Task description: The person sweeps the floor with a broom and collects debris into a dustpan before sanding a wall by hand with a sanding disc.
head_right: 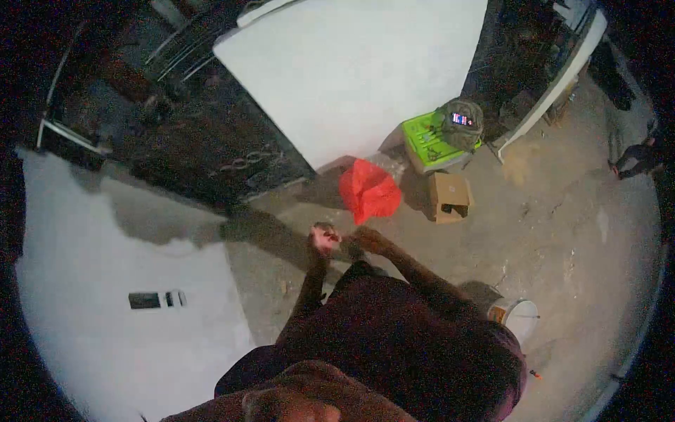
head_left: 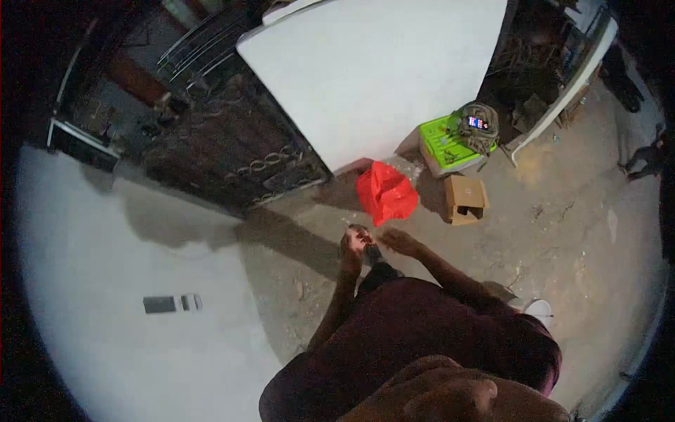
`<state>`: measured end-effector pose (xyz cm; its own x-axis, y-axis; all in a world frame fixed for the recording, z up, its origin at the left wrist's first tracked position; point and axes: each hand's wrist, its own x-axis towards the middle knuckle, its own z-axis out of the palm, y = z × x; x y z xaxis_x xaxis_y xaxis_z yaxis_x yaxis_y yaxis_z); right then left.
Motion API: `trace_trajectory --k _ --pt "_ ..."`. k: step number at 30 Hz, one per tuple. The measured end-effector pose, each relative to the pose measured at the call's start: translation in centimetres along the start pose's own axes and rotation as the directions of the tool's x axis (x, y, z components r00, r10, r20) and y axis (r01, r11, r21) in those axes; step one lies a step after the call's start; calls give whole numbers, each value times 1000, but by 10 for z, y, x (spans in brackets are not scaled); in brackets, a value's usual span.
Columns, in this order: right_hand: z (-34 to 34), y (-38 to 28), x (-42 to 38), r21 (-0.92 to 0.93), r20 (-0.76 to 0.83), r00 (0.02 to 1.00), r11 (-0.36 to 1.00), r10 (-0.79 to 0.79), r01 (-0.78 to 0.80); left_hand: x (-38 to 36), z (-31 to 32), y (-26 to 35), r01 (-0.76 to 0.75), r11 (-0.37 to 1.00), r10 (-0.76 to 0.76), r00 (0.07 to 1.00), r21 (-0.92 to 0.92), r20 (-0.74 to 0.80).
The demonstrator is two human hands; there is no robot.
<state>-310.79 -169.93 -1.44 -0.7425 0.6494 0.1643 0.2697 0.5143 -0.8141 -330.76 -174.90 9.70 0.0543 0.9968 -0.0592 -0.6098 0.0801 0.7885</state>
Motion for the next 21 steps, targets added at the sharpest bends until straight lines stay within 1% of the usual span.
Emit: trace_trajectory --k 1,2,3,4,5,6,7,8,9,10,11,12,13,14,15,16,17,18,19,20,21 --pt "18 46 -16 -436 26 985 884 -173 167 16 34 23 25 999 -26 996 -22 -80" --pt "12 60 -37 -300 12 994 949 108 -100 37 52 37 26 999 -27 998 -23 -62" --pt "5 73 -49 -155 37 926 917 377 -367 60 65 48 -3 995 12 996 96 -90" --pt "-24 61 -56 -142 58 857 854 512 -500 83 77 57 -30 977 55 992 213 -113" --pt "-49 54 -65 -131 80 770 772 633 -622 110 86 70 -78 963 85 996 257 -18" --pt "-39 102 -93 -91 71 781 784 620 -614 139 79 71 -82 963 85 996 255 -1" --pt "1 203 -137 -399 193 848 829 493 -392 171 67 69 -113 910 116 993 400 16" --pt "11 247 -202 -529 -67 989 836 133 -148 203 65 72 -148 836 150 988 529 39" --pt "13 288 -245 -549 143 809 726 570 -414 236 85 96 -209 801 174 978 562 115" --pt "-6 275 -282 -461 25 709 637 705 -618 261 113 122 -185 577 226 972 795 63" --pt "-24 263 -310 -336 -93 578 520 811 -785 286 137 149 -182 594 200 977 784 75" --pt "-44 259 -327 140 -73 238 247 968 -959 320 138 152 -362 461 365 910 810 198" --pt "-69 242 -330 583 8 -68 -60 998 -810 359 151 169 -427 471 409 881 772 238" --pt "-85 224 -330 731 42 -139 -125 989 -671 390 164 188 -462 351 416 856 814 307" --pt "-103 205 -322 831 62 -169 -145 984 -538 423 182 213 -513 175 469 794 840 387" --pt "-106 192 -319 886 83 -169 -150 982 -438 442 210 245 -588 126 474 743 799 472" --pt "-112 174 -301 895 107 -216 -189 971 -405 454 242 275 -628 50 493 692 777 527" --pt "-115 174 -288 886 106 -192 -180 976 -427 472 271 300 -670 -34 510 627 742 589" --pt "-119 174 -273 879 121 -172 -186 978 -439 496 290 319 -673 -148 502 581 725 641" --pt "-121 178 -253 863 128 -125 -173 984 -475 515 309 336 -666 -257 490 535 700 688" --pt "-131 174 -233 846 135 -87 -160 987 -509 539 325 352 -660 -371 433 499 654 750"
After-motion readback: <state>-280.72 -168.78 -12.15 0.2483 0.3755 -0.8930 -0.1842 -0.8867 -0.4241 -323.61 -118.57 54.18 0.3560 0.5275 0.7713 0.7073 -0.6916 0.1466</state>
